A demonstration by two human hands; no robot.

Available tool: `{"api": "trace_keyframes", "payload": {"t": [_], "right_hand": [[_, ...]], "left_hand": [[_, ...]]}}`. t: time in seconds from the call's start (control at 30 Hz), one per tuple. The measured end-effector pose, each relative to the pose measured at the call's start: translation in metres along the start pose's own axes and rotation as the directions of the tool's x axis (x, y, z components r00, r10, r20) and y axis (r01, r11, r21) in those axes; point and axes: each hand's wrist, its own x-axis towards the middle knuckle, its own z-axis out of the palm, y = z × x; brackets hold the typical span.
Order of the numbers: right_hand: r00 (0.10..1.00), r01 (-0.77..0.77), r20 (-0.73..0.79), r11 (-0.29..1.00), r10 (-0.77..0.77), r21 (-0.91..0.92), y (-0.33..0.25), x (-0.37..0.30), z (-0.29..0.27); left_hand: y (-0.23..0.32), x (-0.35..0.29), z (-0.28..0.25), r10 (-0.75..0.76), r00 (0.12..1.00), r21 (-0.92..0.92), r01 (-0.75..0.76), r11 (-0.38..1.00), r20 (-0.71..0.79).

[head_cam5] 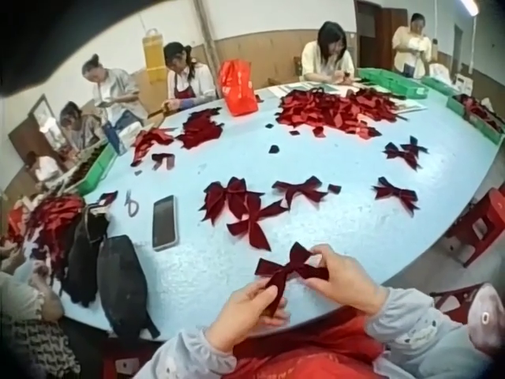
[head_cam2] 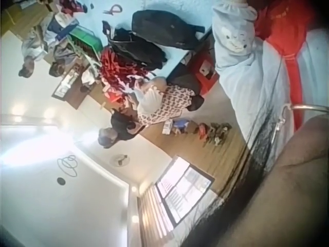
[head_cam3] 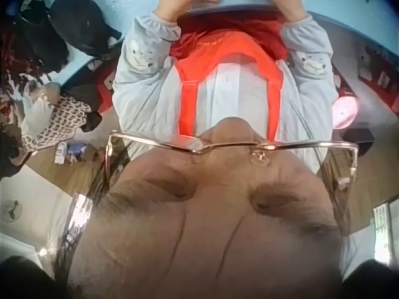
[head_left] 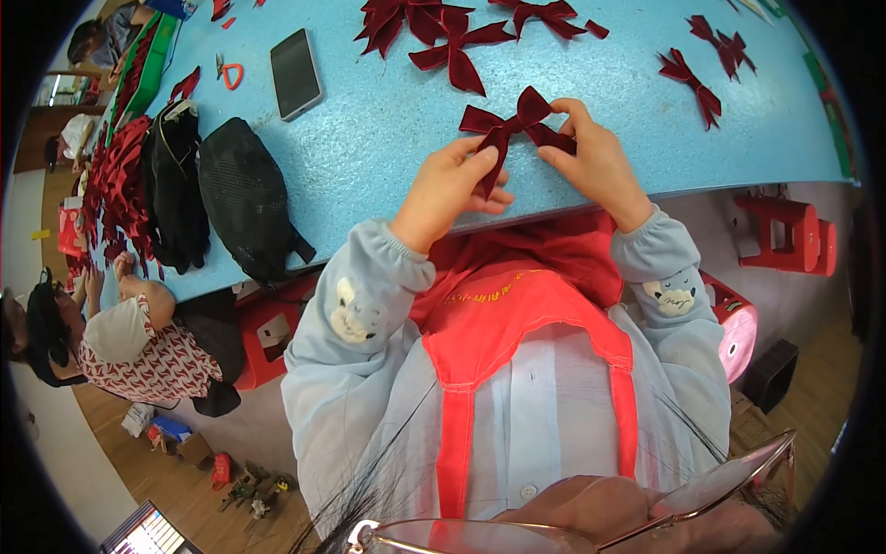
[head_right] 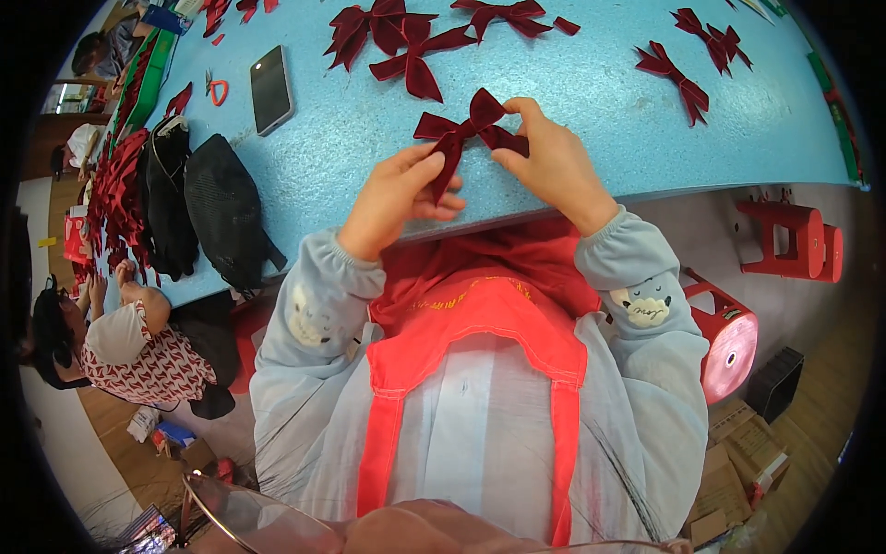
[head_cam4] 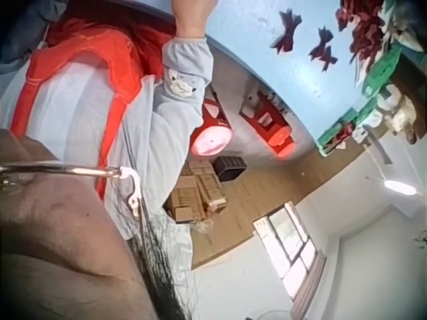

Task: Assembling decorative red bows from fabric ribbon strips.

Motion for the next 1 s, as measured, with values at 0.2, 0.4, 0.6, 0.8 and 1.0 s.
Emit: {"api": "trace_keyframes", "payload": {"t": [0.2, 0.4, 0.6, 0.8, 1.0], "right_hand": [[0.999, -0.032, -0.042, 0.999, 0.031, -0.042, -0.003, -0.008, -0.014], [0.826, 0.425, -0.143, 0.769, -0.545, -0.477, -0.002, -0.006, -0.005], [0.864, 0.477, 0.099, 0.74, -0.494, -0.474, -0.007, -0.004, 0.012], [0.871, 0.483, 0.114, 0.793, -0.478, -0.371, 0.004, 0.003, 0.01], [0.888, 0.459, 0.154, 0.816, -0.433, -0.352, -0.001, 0.004, 0.007]], "left_hand": [[0.005, -0.011, -0.025, 0.672, 0.729, 0.845, -0.437, 0.308, 0.132], [0.025, 0.075, 0.009, 0.647, 0.715, 0.809, -0.53, 0.254, 0.265], [0.031, 0.106, 0.023, 0.427, 0.844, 0.841, -0.465, 0.278, 0.326], [0.017, 0.112, 0.02, 0.564, 0.799, 0.799, -0.471, 0.374, 0.207], [0.011, 0.115, 0.019, 0.623, 0.754, 0.817, -0.484, 0.313, 0.209]]}}
